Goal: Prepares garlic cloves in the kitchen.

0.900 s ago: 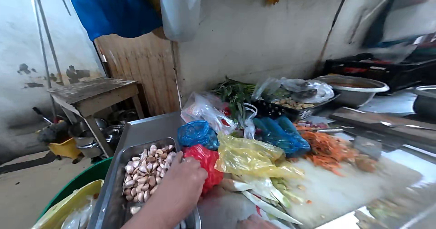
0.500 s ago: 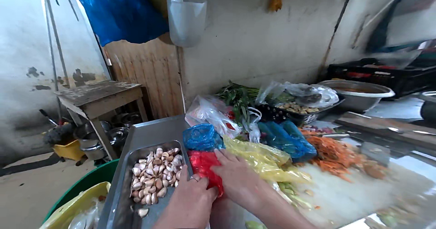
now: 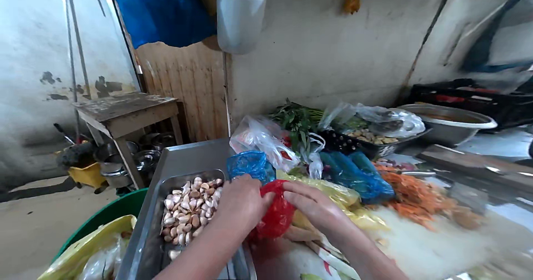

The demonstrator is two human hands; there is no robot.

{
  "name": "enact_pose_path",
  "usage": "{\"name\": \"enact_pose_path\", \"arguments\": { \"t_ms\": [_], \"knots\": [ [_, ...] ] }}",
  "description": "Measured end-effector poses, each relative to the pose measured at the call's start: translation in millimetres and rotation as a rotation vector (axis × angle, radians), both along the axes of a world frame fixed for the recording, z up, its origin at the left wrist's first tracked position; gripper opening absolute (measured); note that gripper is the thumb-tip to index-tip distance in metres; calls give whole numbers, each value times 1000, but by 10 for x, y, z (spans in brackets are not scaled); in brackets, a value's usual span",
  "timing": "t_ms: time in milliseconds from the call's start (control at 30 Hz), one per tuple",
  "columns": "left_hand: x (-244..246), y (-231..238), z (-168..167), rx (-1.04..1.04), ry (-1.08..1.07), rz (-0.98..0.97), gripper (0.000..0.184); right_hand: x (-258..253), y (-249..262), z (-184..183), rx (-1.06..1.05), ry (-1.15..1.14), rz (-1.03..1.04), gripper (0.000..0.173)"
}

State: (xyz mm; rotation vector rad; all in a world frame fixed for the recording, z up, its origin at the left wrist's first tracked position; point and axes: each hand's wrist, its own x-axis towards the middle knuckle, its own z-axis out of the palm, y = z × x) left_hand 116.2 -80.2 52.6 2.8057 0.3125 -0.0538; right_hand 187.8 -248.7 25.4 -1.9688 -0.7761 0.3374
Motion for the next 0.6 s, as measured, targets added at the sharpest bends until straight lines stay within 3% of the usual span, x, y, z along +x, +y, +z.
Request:
{"name": "enact_pose_path", "arguments": {
  "t_ms": [100,200,300,367,533,600],
  "knots": [
    [155,-4,-15,-26,-65,3,36,-3,-12,-84,-28,-283,-72,31],
    [174,118,208,-150,-154,46,26,56,-101,-245,-74,-550,-78,40],
    [168,79,384,-257,-107,62,24,55,-138,-221,-269,-592,-94,33],
    [192,16,425,-368,-76,75,25,61,-143,-116,-396,-538,-93,38],
    [244,-110,452,-859,-153,154,23,103,-144,13,-355,-457,-151,28],
    [262,-122,467,-959,-224,195,17,93,-129,-7,-359,-498,-139,30]
  ]
}}
